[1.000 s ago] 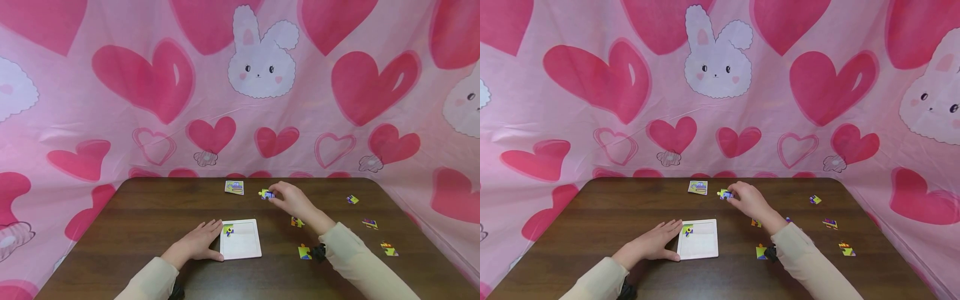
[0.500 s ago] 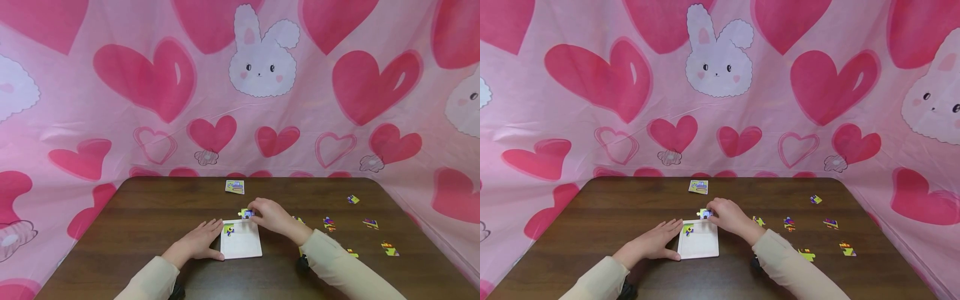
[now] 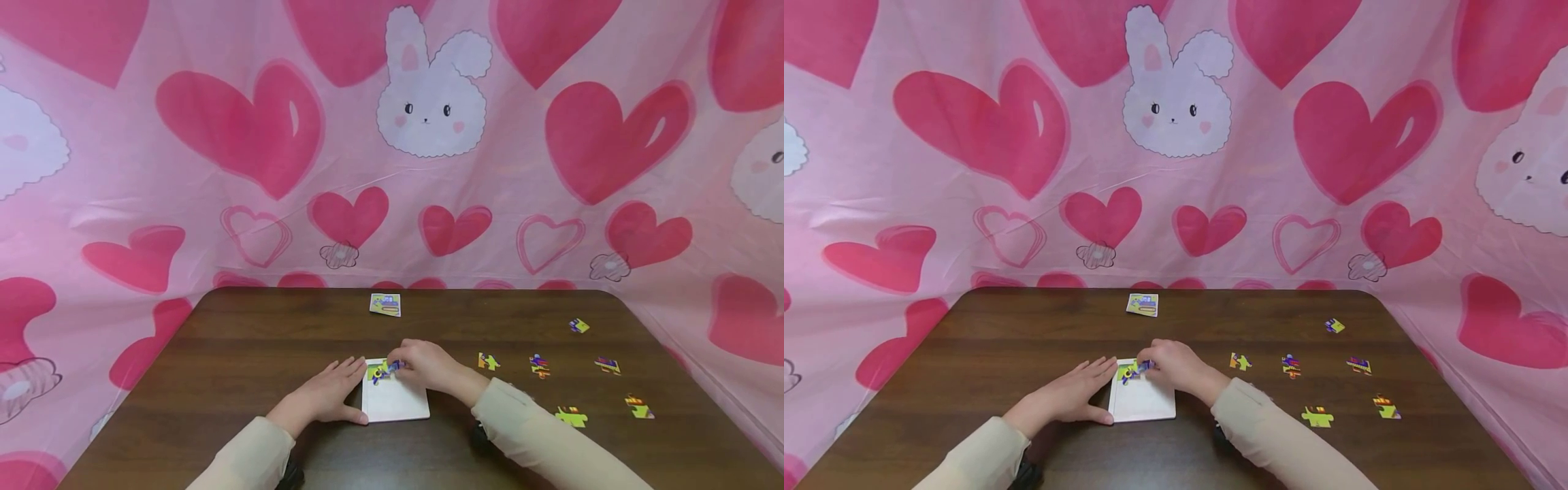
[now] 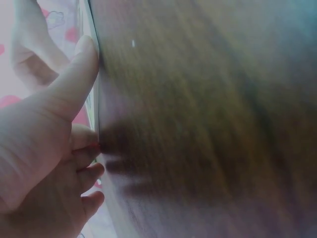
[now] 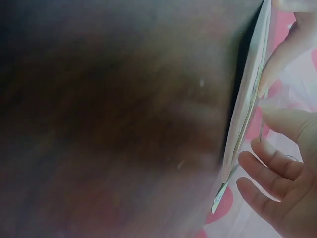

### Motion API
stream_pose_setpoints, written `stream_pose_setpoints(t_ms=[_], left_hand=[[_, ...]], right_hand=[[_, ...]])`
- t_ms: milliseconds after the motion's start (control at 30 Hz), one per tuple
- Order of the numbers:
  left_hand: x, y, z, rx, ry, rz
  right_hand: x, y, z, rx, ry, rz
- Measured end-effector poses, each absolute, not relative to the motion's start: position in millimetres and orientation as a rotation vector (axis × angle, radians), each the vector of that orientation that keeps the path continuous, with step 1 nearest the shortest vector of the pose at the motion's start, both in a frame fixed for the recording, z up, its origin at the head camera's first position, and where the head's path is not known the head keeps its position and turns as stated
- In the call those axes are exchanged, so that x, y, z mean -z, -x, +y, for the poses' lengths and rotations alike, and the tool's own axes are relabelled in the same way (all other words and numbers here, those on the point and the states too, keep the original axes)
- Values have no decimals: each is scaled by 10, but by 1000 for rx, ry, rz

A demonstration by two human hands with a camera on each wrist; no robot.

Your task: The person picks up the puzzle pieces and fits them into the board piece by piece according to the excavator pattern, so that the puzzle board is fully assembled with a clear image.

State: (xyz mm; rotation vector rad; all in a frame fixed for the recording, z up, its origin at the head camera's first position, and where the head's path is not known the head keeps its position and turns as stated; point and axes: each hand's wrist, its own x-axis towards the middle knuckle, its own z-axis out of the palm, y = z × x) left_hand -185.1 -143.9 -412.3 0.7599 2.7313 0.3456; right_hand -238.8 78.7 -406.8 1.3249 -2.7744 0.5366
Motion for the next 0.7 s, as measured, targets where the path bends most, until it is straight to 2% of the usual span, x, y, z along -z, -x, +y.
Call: stream_pose_setpoints(t_ms=[700], left_hand=[[4091, 1846, -1436, -334, -781, 2737]], right_hand=[[4084, 2408, 727, -277, -1408, -2720]])
